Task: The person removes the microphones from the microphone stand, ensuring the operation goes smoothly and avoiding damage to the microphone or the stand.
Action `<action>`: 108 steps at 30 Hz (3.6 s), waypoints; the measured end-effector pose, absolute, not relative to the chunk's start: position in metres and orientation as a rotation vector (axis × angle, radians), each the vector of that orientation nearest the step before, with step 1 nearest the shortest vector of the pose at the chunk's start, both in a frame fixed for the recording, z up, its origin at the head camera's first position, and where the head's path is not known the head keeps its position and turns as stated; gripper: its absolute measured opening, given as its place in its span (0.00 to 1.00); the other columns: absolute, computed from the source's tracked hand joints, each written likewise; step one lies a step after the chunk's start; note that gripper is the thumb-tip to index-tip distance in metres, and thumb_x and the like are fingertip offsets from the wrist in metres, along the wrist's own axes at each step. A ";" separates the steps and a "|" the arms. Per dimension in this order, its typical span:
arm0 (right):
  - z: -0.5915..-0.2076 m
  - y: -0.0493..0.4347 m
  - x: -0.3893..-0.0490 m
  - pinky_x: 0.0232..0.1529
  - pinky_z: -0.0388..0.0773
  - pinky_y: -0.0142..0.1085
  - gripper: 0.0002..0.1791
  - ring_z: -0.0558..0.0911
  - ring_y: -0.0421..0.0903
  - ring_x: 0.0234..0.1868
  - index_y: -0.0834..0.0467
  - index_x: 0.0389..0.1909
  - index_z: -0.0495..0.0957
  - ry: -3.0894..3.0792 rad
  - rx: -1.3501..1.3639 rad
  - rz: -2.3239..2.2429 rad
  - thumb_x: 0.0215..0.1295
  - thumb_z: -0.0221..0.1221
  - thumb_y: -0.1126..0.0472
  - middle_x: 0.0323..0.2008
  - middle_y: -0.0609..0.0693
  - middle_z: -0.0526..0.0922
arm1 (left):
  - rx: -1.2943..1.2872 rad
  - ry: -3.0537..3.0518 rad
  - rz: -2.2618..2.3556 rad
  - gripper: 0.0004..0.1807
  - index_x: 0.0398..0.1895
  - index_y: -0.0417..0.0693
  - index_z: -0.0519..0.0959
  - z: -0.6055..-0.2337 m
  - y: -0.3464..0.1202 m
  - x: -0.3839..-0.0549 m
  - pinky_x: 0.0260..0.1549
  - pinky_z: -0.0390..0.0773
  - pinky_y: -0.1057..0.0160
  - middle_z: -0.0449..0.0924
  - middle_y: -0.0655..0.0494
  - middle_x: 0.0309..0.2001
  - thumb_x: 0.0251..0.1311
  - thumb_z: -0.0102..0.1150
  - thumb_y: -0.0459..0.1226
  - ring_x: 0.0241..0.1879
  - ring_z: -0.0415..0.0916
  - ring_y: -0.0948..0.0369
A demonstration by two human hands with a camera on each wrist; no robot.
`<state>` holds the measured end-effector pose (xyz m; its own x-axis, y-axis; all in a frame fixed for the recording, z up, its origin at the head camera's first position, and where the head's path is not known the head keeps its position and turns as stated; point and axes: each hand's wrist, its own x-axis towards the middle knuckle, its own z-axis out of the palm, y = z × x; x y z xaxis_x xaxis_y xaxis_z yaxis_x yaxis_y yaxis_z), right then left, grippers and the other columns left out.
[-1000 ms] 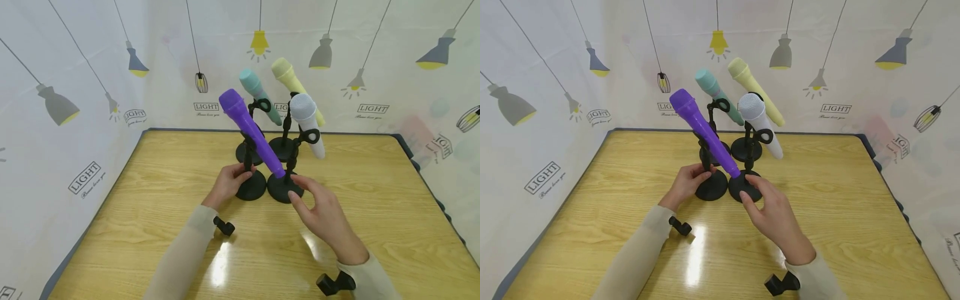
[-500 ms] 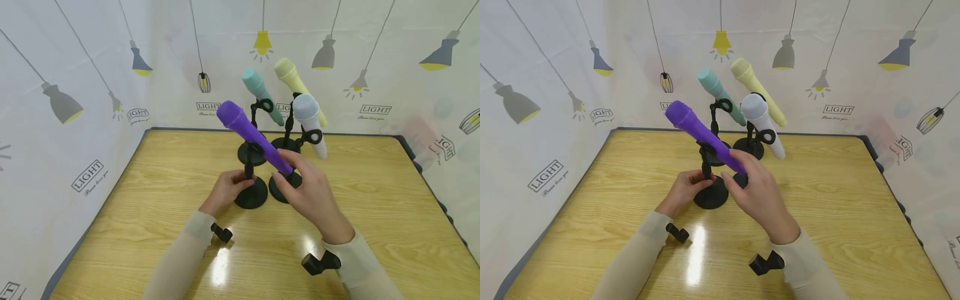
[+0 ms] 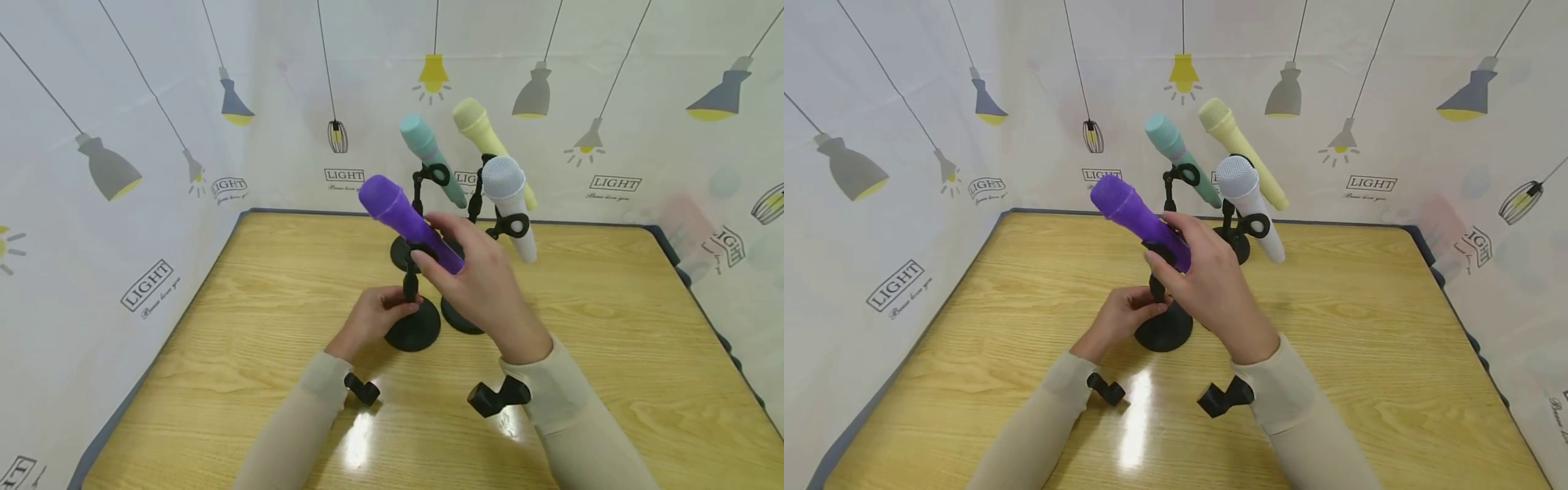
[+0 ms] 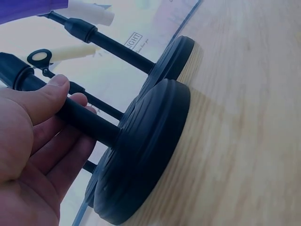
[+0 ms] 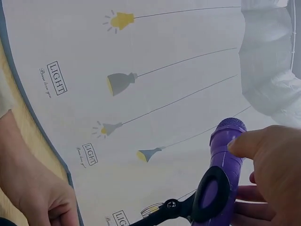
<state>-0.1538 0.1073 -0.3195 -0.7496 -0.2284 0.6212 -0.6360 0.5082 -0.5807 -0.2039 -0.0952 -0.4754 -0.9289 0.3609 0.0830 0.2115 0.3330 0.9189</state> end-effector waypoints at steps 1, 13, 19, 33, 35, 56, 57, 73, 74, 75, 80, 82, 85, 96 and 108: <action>-0.318 0.106 -0.155 0.65 0.83 0.56 0.30 0.86 0.60 0.63 0.66 0.68 0.78 -2.289 0.708 1.153 0.70 0.74 0.60 0.62 0.63 0.86 | 0.533 2.449 1.657 0.09 0.51 0.51 0.92 -0.475 -0.095 -0.203 0.61 0.87 0.52 0.93 0.54 0.51 0.72 0.70 0.39 0.55 0.90 0.55; -0.298 0.091 -0.173 0.66 0.84 0.55 0.36 0.86 0.59 0.65 0.66 0.72 0.75 -2.440 0.707 1.211 0.68 0.75 0.58 0.65 0.64 0.85 | 0.550 2.394 1.692 0.09 0.51 0.49 0.91 -0.477 -0.097 -0.201 0.60 0.87 0.53 0.93 0.50 0.51 0.73 0.70 0.37 0.54 0.91 0.55; -0.296 0.088 -0.177 0.68 0.83 0.54 0.35 0.85 0.60 0.66 0.65 0.74 0.74 -2.498 0.674 1.260 0.70 0.74 0.59 0.66 0.64 0.84 | 0.562 2.395 1.692 0.09 0.51 0.49 0.91 -0.478 -0.097 -0.202 0.60 0.87 0.53 0.93 0.51 0.52 0.72 0.70 0.38 0.55 0.90 0.55; -0.300 0.091 -0.177 0.55 0.88 0.52 0.28 0.90 0.58 0.57 0.64 0.69 0.80 -2.409 0.659 1.264 0.70 0.73 0.62 0.59 0.62 0.89 | 0.534 2.457 1.661 0.09 0.51 0.50 0.92 -0.476 -0.095 -0.200 0.58 0.88 0.54 0.94 0.53 0.50 0.72 0.71 0.37 0.53 0.91 0.56; -0.300 0.092 -0.177 0.55 0.88 0.53 0.28 0.90 0.58 0.57 0.64 0.68 0.81 -2.395 0.658 1.278 0.70 0.73 0.63 0.59 0.62 0.89 | 0.551 2.470 1.655 0.09 0.51 0.50 0.92 -0.476 -0.094 -0.200 0.57 0.88 0.54 0.94 0.53 0.49 0.72 0.71 0.37 0.53 0.91 0.56; -0.312 0.101 -0.173 0.56 0.85 0.26 0.30 0.91 0.59 0.58 0.67 0.68 0.80 -2.172 0.626 1.460 0.65 0.74 0.70 0.58 0.64 0.89 | 0.712 2.500 1.675 0.10 0.51 0.42 0.92 -0.478 -0.097 -0.199 0.53 0.89 0.61 0.94 0.50 0.47 0.70 0.71 0.34 0.52 0.92 0.54; -0.313 0.100 -0.173 0.56 0.84 0.24 0.30 0.90 0.59 0.58 0.67 0.68 0.80 -2.162 0.627 1.466 0.65 0.74 0.70 0.58 0.65 0.89 | 0.717 2.497 1.680 0.10 0.51 0.41 0.92 -0.478 -0.097 -0.199 0.53 0.89 0.61 0.94 0.50 0.47 0.70 0.72 0.34 0.52 0.92 0.54; -0.320 0.115 -0.165 0.55 0.86 0.26 0.26 0.88 0.27 0.51 0.68 0.66 0.81 -1.996 0.531 1.552 0.66 0.71 0.75 0.55 0.67 0.90 | 0.680 2.518 1.622 0.09 0.49 0.44 0.93 -0.477 -0.103 -0.201 0.57 0.88 0.56 0.94 0.51 0.48 0.70 0.71 0.35 0.55 0.91 0.53; -0.320 0.116 -0.164 0.54 0.86 0.26 0.27 0.88 0.27 0.50 0.69 0.66 0.81 -2.000 0.527 1.554 0.66 0.71 0.76 0.55 0.67 0.89 | 0.679 2.525 1.607 0.09 0.49 0.45 0.93 -0.476 -0.104 -0.201 0.57 0.88 0.56 0.94 0.52 0.48 0.70 0.71 0.35 0.55 0.91 0.53; -0.321 0.117 -0.164 0.54 0.86 0.25 0.27 0.88 0.26 0.50 0.69 0.66 0.81 -2.012 0.518 1.553 0.66 0.71 0.76 0.56 0.67 0.89 | 0.675 2.525 1.595 0.09 0.49 0.45 0.93 -0.475 -0.104 -0.201 0.57 0.88 0.56 0.94 0.52 0.48 0.70 0.71 0.35 0.56 0.90 0.53; -0.328 0.119 -0.163 0.51 0.86 0.23 0.26 0.88 0.25 0.47 0.69 0.65 0.82 -2.064 0.462 1.572 0.66 0.72 0.73 0.54 0.67 0.90 | 0.672 2.496 1.588 0.10 0.51 0.44 0.92 -0.475 -0.103 -0.200 0.57 0.88 0.57 0.94 0.53 0.49 0.71 0.71 0.36 0.55 0.91 0.54; -0.330 0.121 -0.163 0.50 0.86 0.23 0.25 0.88 0.26 0.46 0.68 0.65 0.82 -2.073 0.444 1.575 0.66 0.72 0.72 0.53 0.67 0.90 | 0.679 2.482 1.600 0.10 0.51 0.43 0.92 -0.477 -0.103 -0.199 0.57 0.88 0.58 0.94 0.53 0.50 0.71 0.70 0.36 0.54 0.91 0.55; -0.333 0.125 -0.162 0.48 0.86 0.23 0.25 0.88 0.27 0.44 0.67 0.64 0.83 -2.102 0.423 1.561 0.67 0.73 0.70 0.53 0.66 0.91 | 0.677 2.470 1.613 0.10 0.52 0.45 0.91 -0.479 -0.103 -0.200 0.56 0.89 0.58 0.94 0.54 0.50 0.72 0.70 0.37 0.52 0.91 0.57; -0.337 0.141 -0.155 0.51 0.84 0.20 0.25 0.87 0.26 0.46 0.64 0.66 0.83 -2.214 0.332 1.526 0.69 0.73 0.65 0.55 0.63 0.90 | 0.655 2.456 1.647 0.10 0.52 0.46 0.92 -0.479 -0.104 -0.201 0.55 0.89 0.58 0.93 0.53 0.51 0.72 0.71 0.37 0.52 0.91 0.57; -0.352 0.162 -0.145 0.49 0.83 0.19 0.25 0.87 0.26 0.44 0.64 0.65 0.83 -2.230 0.236 1.526 0.69 0.73 0.65 0.53 0.65 0.90 | 0.652 2.438 1.653 0.11 0.52 0.44 0.91 -0.482 -0.103 -0.201 0.56 0.89 0.58 0.93 0.52 0.52 0.72 0.70 0.36 0.53 0.91 0.56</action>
<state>-0.1454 0.1625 -0.3516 -0.8948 0.0979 0.4357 -0.3707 0.3811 -0.8470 -0.2005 -0.1031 -0.4816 -0.8990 0.4165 0.1351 0.2798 0.3090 0.9090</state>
